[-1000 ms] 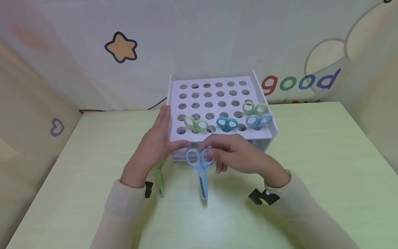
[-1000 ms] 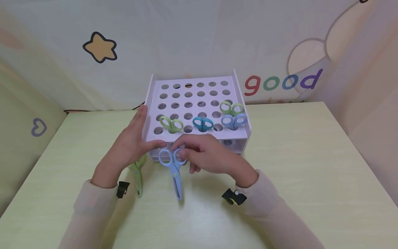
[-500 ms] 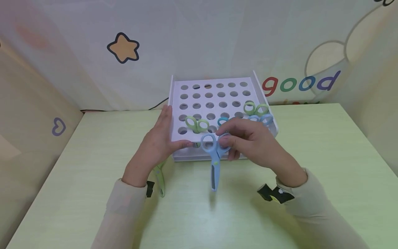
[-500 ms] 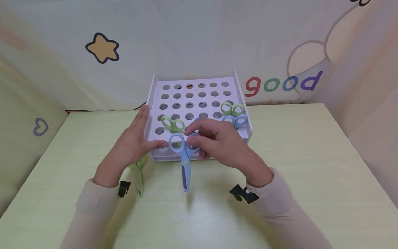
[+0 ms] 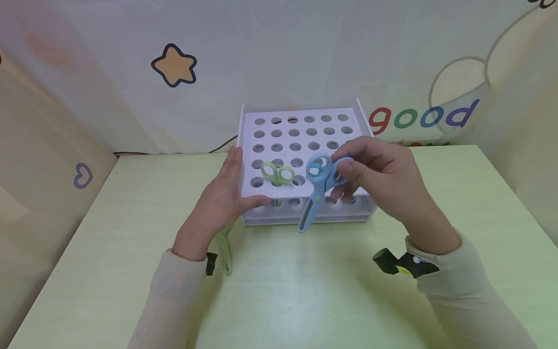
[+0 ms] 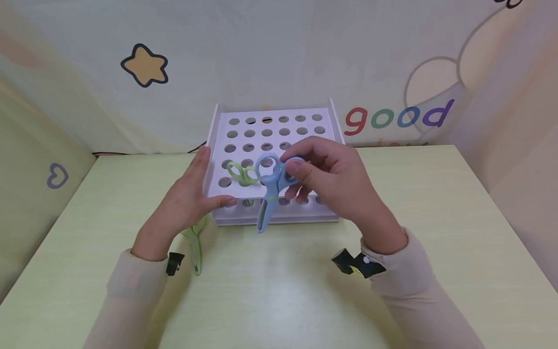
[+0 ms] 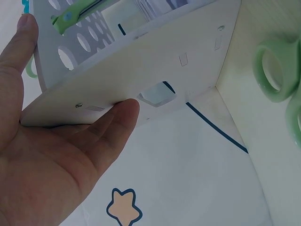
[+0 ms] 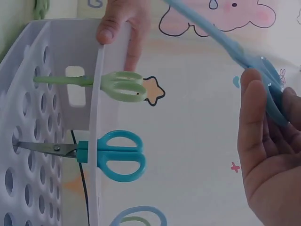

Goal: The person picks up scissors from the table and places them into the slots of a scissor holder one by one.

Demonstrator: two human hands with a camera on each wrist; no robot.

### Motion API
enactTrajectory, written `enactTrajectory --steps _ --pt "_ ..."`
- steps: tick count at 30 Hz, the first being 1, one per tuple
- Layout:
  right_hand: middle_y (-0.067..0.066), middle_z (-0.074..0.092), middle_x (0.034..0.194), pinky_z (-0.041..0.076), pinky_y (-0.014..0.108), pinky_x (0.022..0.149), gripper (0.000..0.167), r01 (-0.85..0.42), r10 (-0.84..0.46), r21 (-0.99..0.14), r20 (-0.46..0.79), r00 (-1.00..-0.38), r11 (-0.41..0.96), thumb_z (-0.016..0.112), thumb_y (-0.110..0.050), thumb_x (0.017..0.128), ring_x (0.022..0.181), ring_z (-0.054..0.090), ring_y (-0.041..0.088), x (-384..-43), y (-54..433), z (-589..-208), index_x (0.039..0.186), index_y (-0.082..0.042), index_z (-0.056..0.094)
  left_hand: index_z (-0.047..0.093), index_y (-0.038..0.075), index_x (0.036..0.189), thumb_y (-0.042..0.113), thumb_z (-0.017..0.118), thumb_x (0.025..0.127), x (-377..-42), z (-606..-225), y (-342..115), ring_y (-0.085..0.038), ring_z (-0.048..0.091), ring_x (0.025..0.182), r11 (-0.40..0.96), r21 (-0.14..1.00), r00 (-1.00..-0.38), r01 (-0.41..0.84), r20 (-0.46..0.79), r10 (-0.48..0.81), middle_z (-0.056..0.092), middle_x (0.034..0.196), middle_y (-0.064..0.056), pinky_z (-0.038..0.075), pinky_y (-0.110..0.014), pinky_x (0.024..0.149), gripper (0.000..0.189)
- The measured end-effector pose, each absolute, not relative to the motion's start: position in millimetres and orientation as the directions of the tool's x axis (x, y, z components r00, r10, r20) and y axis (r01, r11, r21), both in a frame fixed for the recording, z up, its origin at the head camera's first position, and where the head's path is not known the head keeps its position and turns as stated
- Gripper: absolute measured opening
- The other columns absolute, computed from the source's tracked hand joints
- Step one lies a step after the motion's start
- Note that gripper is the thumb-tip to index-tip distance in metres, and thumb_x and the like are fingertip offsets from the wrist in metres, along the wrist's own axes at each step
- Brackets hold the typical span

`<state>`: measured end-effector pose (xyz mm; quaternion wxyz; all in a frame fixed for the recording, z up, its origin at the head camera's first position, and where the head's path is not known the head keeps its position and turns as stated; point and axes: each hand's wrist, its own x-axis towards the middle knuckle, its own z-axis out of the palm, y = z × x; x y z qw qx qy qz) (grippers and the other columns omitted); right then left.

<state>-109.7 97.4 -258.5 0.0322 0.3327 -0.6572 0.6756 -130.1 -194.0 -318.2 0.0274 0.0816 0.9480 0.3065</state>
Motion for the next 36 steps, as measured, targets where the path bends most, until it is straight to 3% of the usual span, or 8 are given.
enactTrajectory --steps 7,13,21,30,36 --pt "0.02 0.063 0.088 0.058 0.035 0.061 0.01 -0.453 -0.318 -0.859 0.511 -0.799 -0.239 0.059 0.005 0.099 0.063 0.069 0.028 -111 102 -250 0.106 0.009 0.064 -0.004 0.021 0.163 0.047 0.084 0.081 -131 -319 -194 -0.031 0.043 0.133 0.795 0.591 -0.985 0.138 -0.004 0.174 -0.008 0.168 0.004 0.044 -0.045 0.096 0.124" --pt "0.021 0.062 0.091 0.058 0.035 0.065 0.014 -0.462 -0.244 -0.845 0.524 -0.816 -0.269 0.059 0.005 0.099 0.063 0.067 0.029 -114 107 -238 0.109 0.014 0.062 -0.005 0.021 0.163 0.046 0.084 0.081 -131 -318 -194 -0.031 0.045 0.13 0.792 0.593 -0.984 0.143 -0.002 0.179 -0.009 0.168 0.004 0.044 -0.045 0.096 0.124" --pt "0.026 0.067 0.093 0.058 0.037 0.068 0.017 -0.437 -0.223 -0.798 0.555 -0.802 -0.415 0.058 0.011 0.097 0.065 0.066 0.032 -121 108 -227 0.111 0.019 0.062 -0.005 0.02 0.163 0.045 0.085 0.081 -131 -318 -193 -0.032 0.043 0.133 0.792 0.596 -0.985 0.131 -0.011 0.172 -0.009 0.169 0.004 0.044 -0.045 0.096 0.125" --pt "0.028 0.069 0.095 0.059 0.037 0.068 0.02 -0.448 -0.169 -0.772 0.567 -0.806 -0.451 0.057 0.012 0.097 0.066 0.068 0.034 -131 107 -213 0.114 0.022 0.062 -0.005 0.02 0.163 0.045 0.085 0.08 -131 -319 -194 -0.032 0.043 0.133 0.794 0.594 -0.985 0.13 -0.012 0.171 -0.008 0.169 0.002 0.044 -0.045 0.097 0.125" --pt "0.026 0.07 0.095 0.058 0.034 0.069 0.021 -0.551 -0.114 -0.781 0.601 -0.791 -0.295 0.061 0.004 0.098 0.069 0.07 0.03 -139 107 -209 0.114 0.017 0.064 -0.005 0.02 0.163 0.045 0.085 0.08 -131 -319 -194 -0.032 0.043 0.133 0.791 0.598 -0.985 0.133 -0.01 0.172 -0.008 0.169 0.002 0.044 -0.045 0.096 0.125"
